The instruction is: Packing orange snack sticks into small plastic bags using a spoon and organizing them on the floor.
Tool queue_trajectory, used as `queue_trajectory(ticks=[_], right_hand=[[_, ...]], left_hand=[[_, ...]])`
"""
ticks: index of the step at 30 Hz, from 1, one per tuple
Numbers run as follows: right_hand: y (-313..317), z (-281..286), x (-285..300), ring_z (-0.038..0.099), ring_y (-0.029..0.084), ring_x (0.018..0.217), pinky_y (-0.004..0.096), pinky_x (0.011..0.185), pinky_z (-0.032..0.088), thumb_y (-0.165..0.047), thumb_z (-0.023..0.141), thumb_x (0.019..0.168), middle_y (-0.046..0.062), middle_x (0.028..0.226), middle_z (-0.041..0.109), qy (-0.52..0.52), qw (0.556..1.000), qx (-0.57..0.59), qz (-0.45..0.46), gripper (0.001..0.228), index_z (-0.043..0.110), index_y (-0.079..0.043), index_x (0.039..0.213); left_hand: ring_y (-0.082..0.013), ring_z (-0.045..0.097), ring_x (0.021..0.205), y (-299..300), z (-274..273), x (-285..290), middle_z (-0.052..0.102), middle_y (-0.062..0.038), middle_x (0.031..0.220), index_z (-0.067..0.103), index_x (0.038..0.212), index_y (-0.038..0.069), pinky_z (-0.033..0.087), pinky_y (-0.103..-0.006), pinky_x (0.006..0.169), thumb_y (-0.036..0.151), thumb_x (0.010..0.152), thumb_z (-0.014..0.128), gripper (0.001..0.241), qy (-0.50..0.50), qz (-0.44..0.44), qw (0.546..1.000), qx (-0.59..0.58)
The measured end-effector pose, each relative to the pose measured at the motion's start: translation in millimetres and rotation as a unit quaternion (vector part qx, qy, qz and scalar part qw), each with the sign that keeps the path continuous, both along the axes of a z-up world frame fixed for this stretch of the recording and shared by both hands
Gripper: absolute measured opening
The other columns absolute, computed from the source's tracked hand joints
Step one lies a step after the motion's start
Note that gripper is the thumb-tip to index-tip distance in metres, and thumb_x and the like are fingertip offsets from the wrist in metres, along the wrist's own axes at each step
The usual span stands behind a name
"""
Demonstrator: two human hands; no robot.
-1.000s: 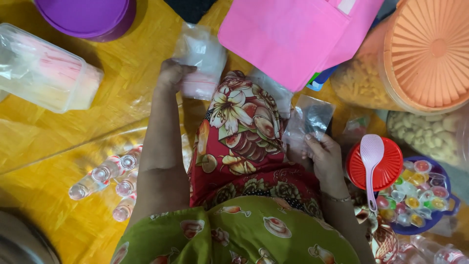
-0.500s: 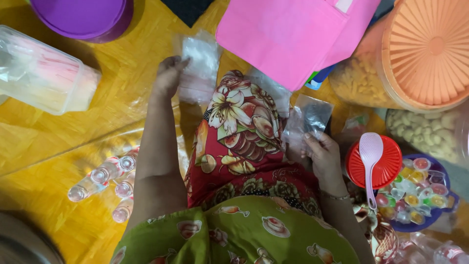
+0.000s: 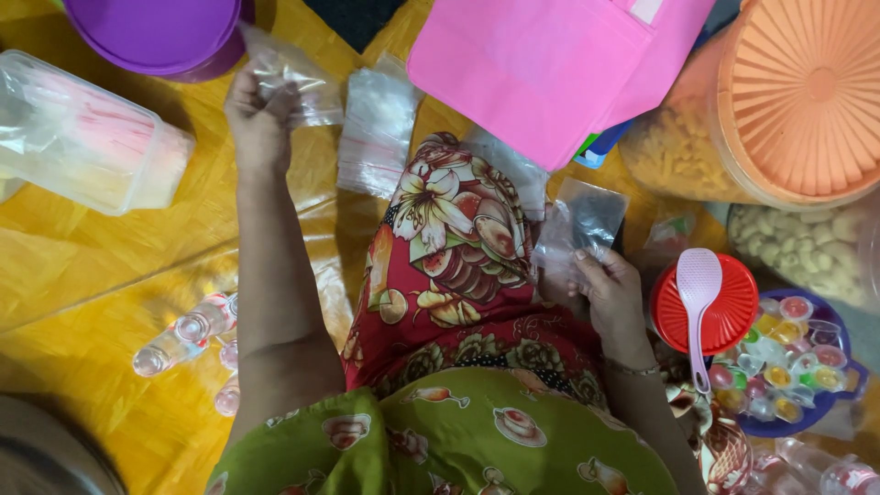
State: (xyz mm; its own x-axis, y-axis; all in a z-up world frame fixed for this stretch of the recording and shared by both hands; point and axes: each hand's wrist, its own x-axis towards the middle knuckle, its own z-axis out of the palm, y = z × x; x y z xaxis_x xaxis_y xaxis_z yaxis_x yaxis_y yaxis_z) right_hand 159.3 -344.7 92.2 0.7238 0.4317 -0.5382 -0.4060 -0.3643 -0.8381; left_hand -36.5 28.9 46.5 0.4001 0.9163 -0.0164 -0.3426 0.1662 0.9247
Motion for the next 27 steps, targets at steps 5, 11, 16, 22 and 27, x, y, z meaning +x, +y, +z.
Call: queue_trajectory(ticks=[5,11,16,22,27], right_hand=[[1.3,-0.4,-0.5,0.052,0.012,0.056,0.02,0.044,0.044,-0.011,0.059,0.08,0.005,0.067,0.056,-0.005,1.0,0.014,0.009,0.009,0.06,-0.003,0.084],[-6.1,-18.3,4.3,0.054,0.017,0.048,0.025,0.041,0.049,-0.012,0.065,0.079,0.008,0.062,0.048,-0.036,0.998,0.036,-0.046,0.016,0.056,0.001,0.084],[-15.9,-20.8,15.1,0.056,0.018,0.052,0.024,0.045,0.051,-0.012,0.062,0.081,0.013,0.066,0.052,-0.077,0.996,0.018,-0.028,0.017,0.055,0.002,0.086],[-20.5,-23.4,17.5,0.059,0.022,0.054,0.027,0.044,0.052,0.0,0.056,0.083,0.018,0.069,0.055,-0.198,0.98,0.006,-0.013,0.012,0.053,0.005,0.093],[-25.3,-20.0,14.5,0.058,0.018,0.054,0.024,0.047,0.053,-0.002,0.052,0.084,0.014,0.068,0.056,-0.155,0.987,0.029,-0.024,0.012,0.052,0.003,0.096]], left_hand=[[-0.0182,0.061,0.078,-26.8,28.3,18.9,0.06,-0.009,0.085,0.051,0.078,0.01,0.056,-0.031,0.068,-0.017,0.079,0.044,0.028,-0.018,-0.155,0.986,-0.061],[-0.0338,0.057,0.083,-29.7,-105.1,30.0,0.056,-0.013,0.085,0.054,0.102,0.008,0.048,-0.0445,0.07,0.018,0.06,0.073,0.048,0.55,0.029,0.815,0.178],[-0.0398,0.039,0.104,-64.1,-42.0,53.3,0.032,-0.014,0.114,0.04,0.116,0.004,0.045,-0.0483,0.085,0.023,0.057,0.082,0.075,0.657,0.097,0.702,0.256],[-0.0362,0.058,0.079,-96.7,-12.6,130.7,0.06,-0.014,0.078,0.062,0.087,0.009,0.045,-0.0462,0.07,0.022,0.079,0.053,0.018,0.451,-0.231,0.78,0.368],[-0.0257,0.047,0.113,-129.0,45.4,177.8,0.054,-0.012,0.114,0.057,0.106,0.004,0.035,-0.0429,0.094,0.041,0.069,0.046,0.053,0.672,-0.464,0.488,0.308]])
